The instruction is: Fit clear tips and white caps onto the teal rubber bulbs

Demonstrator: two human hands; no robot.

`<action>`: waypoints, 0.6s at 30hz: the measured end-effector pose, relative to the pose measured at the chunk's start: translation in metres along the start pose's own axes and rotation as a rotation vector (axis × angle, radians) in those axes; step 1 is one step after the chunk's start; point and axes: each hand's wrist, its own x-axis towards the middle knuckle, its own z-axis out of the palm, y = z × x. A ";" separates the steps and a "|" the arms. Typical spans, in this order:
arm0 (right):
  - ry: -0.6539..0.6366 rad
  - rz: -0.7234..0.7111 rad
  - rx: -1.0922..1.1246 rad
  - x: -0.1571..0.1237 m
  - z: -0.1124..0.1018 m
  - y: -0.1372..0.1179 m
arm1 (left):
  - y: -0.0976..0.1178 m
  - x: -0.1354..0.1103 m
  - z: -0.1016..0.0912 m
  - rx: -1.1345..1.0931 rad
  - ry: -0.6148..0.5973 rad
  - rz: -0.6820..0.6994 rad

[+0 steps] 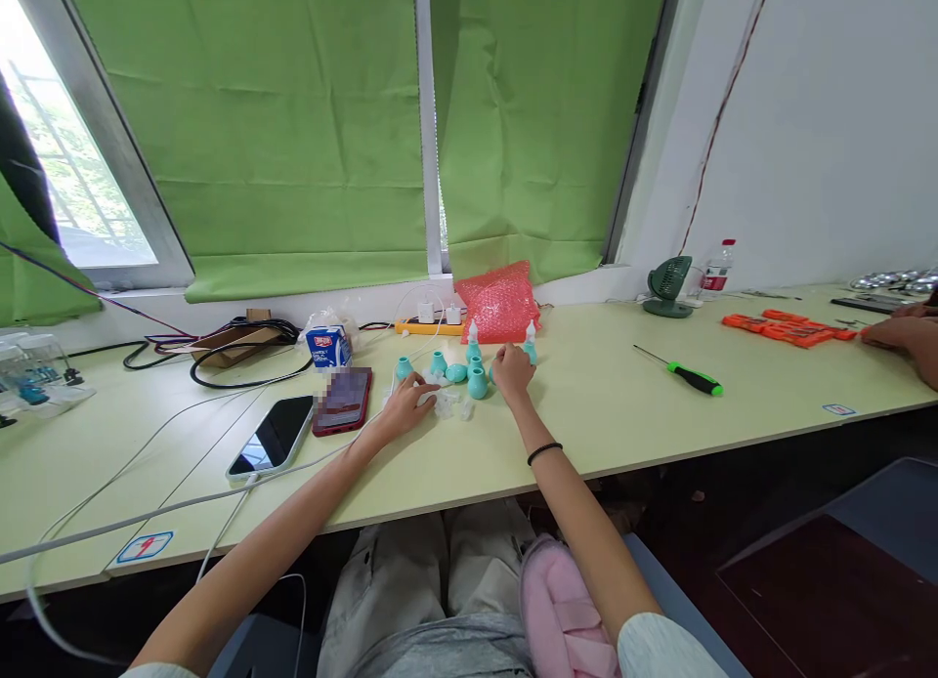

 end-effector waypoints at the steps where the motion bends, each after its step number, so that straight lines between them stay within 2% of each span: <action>1: -0.006 -0.003 0.003 0.000 0.001 0.000 | 0.000 0.000 0.000 -0.002 0.000 0.001; 10: 0.013 0.014 0.020 0.001 0.004 0.002 | 0.001 0.000 -0.001 -0.009 0.006 0.002; 18: 0.034 0.128 0.048 0.007 0.002 0.005 | 0.004 -0.001 -0.003 -0.003 0.004 -0.006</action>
